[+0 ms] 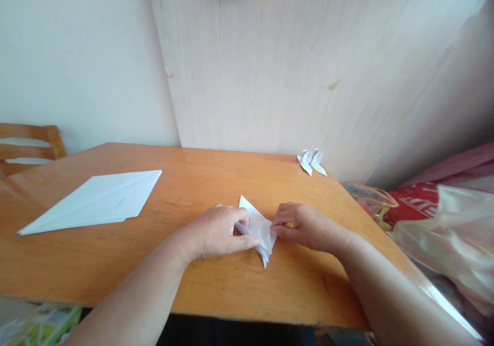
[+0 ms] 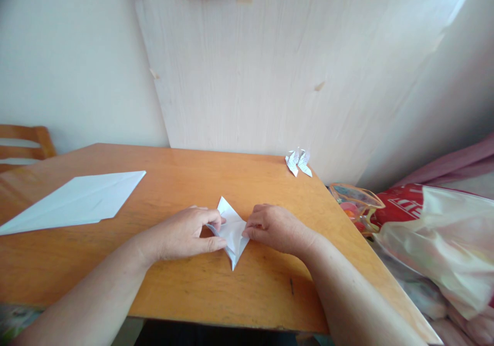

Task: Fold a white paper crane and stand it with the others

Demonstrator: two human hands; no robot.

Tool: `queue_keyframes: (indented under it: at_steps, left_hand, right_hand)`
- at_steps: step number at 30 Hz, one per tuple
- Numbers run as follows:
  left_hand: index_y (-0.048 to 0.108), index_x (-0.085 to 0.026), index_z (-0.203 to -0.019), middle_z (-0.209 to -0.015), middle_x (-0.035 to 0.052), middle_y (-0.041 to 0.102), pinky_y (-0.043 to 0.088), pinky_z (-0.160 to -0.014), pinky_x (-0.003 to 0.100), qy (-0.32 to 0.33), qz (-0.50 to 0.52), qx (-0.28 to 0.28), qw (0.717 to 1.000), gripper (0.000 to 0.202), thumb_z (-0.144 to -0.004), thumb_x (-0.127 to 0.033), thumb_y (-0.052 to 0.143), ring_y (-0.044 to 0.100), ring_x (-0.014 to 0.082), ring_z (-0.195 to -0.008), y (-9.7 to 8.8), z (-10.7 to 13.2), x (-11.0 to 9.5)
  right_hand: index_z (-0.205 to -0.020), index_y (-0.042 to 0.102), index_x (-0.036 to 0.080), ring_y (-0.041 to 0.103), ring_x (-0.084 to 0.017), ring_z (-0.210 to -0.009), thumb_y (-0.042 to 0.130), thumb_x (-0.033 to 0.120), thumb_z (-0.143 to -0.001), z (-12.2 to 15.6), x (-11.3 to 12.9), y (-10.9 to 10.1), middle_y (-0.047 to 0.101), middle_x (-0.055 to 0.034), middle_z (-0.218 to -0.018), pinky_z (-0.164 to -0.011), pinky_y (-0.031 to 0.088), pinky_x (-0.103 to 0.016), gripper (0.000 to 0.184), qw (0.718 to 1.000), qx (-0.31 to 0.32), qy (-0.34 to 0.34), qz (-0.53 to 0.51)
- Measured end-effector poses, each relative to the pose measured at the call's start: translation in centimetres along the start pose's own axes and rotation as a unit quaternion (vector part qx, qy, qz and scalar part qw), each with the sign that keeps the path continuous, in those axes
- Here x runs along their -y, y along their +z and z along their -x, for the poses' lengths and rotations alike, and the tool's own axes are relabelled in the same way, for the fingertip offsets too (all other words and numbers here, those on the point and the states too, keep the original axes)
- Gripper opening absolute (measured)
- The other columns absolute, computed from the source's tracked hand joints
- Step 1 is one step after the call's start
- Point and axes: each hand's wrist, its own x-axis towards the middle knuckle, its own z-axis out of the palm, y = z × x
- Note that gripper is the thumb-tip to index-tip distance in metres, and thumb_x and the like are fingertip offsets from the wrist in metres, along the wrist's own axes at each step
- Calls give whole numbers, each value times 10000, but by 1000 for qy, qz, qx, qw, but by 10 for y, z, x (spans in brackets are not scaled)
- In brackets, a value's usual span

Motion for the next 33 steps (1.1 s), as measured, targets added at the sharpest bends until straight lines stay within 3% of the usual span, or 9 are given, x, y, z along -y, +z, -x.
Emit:
queue_keyframes:
  at_steps: [6,12,17,22,27,33]
  left_hand:
    - [633,-223,-881,-901,7,713,420,-642,269,8,11,19,1000,210,-824,-423,662,644,185,-779,0,0,5]
    - [620,-221,-946,-952,19,714,456,-687,285,2,58,11,998,364,-892,-575,559,655,195,-830,1,-3,11]
    - [601,-233,-972,-960,1,706,460,-695,284,1,78,11,997,217,-846,-407,627,652,192,-842,1,-3,12]
    - [578,-236,-1035,-1020,9,693,475,-726,289,13,91,14,996,263,-780,-274,631,646,197,-881,1,-2,11]
    - [566,-235,-984,-979,14,692,468,-707,280,-7,63,-33,997,137,-857,-279,536,637,187,-858,6,-5,11]
    - [570,-227,-979,-976,33,682,468,-731,301,0,28,-52,998,132,-926,-294,469,643,204,-868,7,-8,12]
  right_hand:
    - [-826,721,220,597,-175,-842,544,298,-996,0,0,0,664,-27,-860,-762,444,-293,257,1000,-14,3,-10]
    - [-829,702,216,606,-177,-847,547,325,-995,-1,1,0,667,-34,-886,-764,449,-299,252,999,-27,20,-35]
    - [-829,688,209,613,-170,-831,537,327,-1000,-3,-1,3,675,-31,-858,-761,446,-291,257,998,-48,16,-48]
    - [-886,707,204,616,-159,-773,543,330,-991,-4,-2,7,678,-35,-864,-723,442,-279,232,994,-82,51,-55]
    - [-894,703,196,602,-149,-740,514,366,-1004,-5,4,7,676,-37,-852,-688,427,-271,277,990,-88,89,-60]
    - [-979,675,199,606,-168,-764,659,427,-901,-4,7,5,694,-40,-910,-676,421,-274,241,989,-68,99,-83]
